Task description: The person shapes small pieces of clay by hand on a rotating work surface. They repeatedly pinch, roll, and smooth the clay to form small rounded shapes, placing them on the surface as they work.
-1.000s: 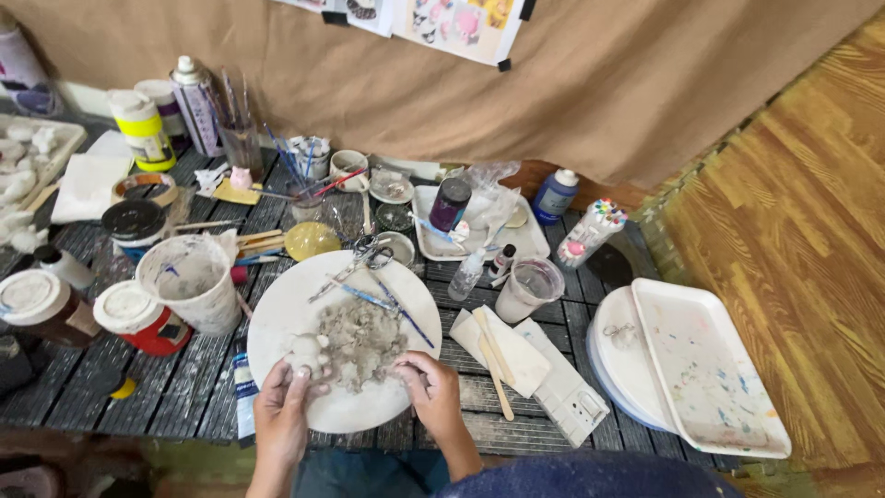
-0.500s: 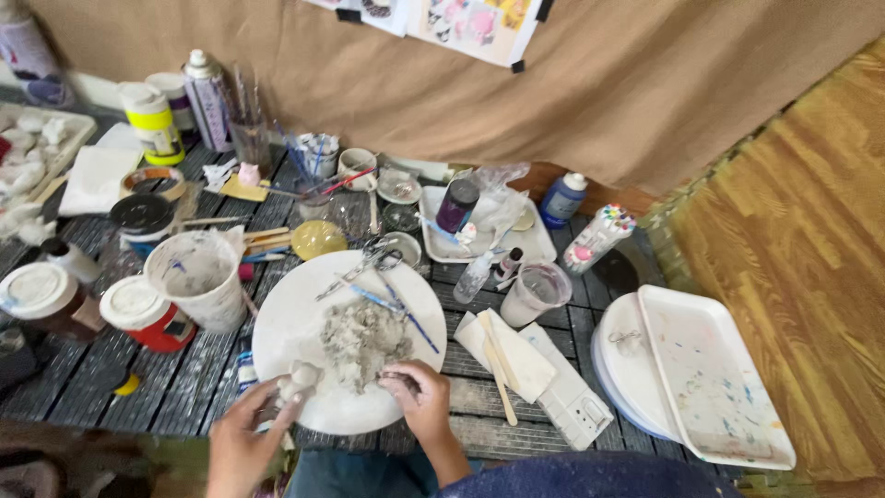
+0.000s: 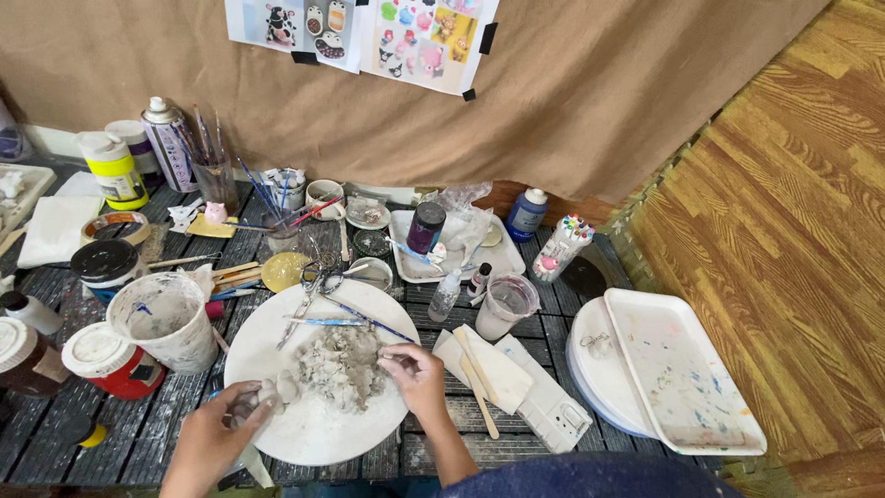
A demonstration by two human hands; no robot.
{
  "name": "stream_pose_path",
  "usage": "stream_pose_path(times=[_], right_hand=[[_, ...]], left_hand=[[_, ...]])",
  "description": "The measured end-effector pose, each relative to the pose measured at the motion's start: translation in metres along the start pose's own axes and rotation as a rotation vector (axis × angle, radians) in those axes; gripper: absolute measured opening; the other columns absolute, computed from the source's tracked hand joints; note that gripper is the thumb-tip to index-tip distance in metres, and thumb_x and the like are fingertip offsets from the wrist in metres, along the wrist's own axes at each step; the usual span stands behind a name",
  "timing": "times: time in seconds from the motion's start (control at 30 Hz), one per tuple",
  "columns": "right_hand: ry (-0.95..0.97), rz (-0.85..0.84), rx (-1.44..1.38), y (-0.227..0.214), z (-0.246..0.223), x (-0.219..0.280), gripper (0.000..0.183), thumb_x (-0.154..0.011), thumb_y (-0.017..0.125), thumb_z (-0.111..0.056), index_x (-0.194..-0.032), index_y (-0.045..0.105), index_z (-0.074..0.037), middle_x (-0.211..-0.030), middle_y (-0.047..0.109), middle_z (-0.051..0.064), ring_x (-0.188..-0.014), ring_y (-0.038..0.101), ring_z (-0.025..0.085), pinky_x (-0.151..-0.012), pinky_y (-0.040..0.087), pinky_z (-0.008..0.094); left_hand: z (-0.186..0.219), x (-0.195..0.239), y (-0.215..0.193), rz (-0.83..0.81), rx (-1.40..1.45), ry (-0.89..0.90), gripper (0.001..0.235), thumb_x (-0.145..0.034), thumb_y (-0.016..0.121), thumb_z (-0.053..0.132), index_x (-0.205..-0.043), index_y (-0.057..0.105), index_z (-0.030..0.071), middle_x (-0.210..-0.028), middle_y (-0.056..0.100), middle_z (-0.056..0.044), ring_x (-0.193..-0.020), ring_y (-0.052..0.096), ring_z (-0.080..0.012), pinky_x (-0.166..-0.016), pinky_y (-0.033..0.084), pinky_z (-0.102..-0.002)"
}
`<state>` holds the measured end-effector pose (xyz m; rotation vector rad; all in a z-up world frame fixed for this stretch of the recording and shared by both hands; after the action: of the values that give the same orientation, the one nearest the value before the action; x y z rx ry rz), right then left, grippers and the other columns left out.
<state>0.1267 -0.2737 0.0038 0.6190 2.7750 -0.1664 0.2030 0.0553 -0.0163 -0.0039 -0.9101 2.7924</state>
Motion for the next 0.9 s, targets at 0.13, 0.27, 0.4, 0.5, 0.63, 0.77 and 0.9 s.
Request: stream_pose_path(times=[0.13,0.27,0.4,0.5,0.63,0.77,0.9], right_hand=[[-0.077,0.012,-0.044,-0.007,0.007,0.009,0.017,-0.083,0.082,0.002,-0.095,0.070,-0.001,-0.095,0.075,0.007,-0.077,0.065,0.010,-0.069,0.055,0.024],[0.056,-0.006,-0.160,-0.001,0.018,0.046,0.012,-0.087,0.075,0.001,-0.098,0.071,-0.001,-0.092,0.075,0.007,-0.073,0.067,0.010,-0.066,0.061,0.025],[0.223,-0.031,-0.259,0.014,0.019,0.065,0.023,-0.099,0.062,-0.004,-0.117,0.075,-0.001,-0.092,0.077,0.010,-0.062,0.055,0.008,-0.057,0.049,0.020],[0.148,-0.074,-0.131,0.017,0.003,0.065,0.025,-0.099,0.060,-0.001,-0.119,0.073,0.001,-0.097,0.080,0.009,-0.063,0.055,0.007,-0.056,0.048,0.021],[-0.015,-0.080,-0.224,0.012,-0.011,0.067,0.012,-0.096,0.067,0.007,-0.107,0.073,0.008,-0.099,0.076,0.012,-0.084,0.069,0.013,-0.075,0.057,0.028],[0.186,0.000,-0.230,0.000,0.025,0.072,0.014,-0.099,0.063,0.003,-0.106,0.075,0.006,-0.087,0.075,0.008,-0.070,0.063,0.010,-0.064,0.052,0.024],[0.132,0.008,-0.304,-0.010,0.034,0.069,0.012,-0.089,0.070,0.007,-0.101,0.068,0.004,-0.087,0.075,0.008,-0.075,0.069,0.012,-0.068,0.057,0.026]], left_hand=[[-0.001,0.001,-0.001,0.040,-0.015,0.042,0.043,-0.081,0.083,0.032,-0.116,0.076,0.009,-0.086,0.081,-0.010,-0.069,0.076,-0.0167,-0.067,0.059,-0.030],[0.009,0.008,-0.009,0.136,-0.117,0.114,0.042,-0.080,0.084,0.034,-0.115,0.078,0.012,-0.087,0.075,-0.010,-0.068,0.069,-0.0194,-0.066,0.057,-0.031],[0.014,0.014,-0.011,0.191,-0.234,0.083,0.050,-0.080,0.086,0.039,-0.124,0.077,0.019,-0.083,0.066,-0.011,-0.068,0.063,-0.0214,-0.066,0.056,-0.033],[0.013,0.017,-0.013,0.212,-0.228,0.032,0.054,-0.075,0.083,0.032,-0.125,0.075,0.013,-0.088,0.072,-0.012,-0.066,0.070,-0.0208,-0.067,0.059,-0.034],[0.023,0.035,-0.007,0.256,-0.278,0.082,0.048,-0.081,0.079,0.030,-0.123,0.073,0.008,-0.105,0.074,-0.013,-0.076,0.075,-0.0186,-0.071,0.063,-0.035],[0.073,0.063,0.026,0.321,-0.153,0.453,0.041,-0.072,0.082,0.028,-0.109,0.076,0.011,-0.113,0.075,-0.009,-0.112,0.071,-0.0269,-0.102,0.054,-0.049],[0.100,0.066,0.069,0.157,-0.310,0.399,0.053,-0.067,0.087,0.032,-0.118,0.077,0.023,-0.129,0.069,-0.003,-0.127,0.057,-0.0267,-0.108,0.036,-0.054]])
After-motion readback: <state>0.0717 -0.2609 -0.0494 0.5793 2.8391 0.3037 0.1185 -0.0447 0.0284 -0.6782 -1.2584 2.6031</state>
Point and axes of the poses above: each hand's wrist, its own x-axis away from the middle knuckle, its own y-axis out of the palm, z = x × y, the point moved 9 cm from there along -x, towards the middle knuckle
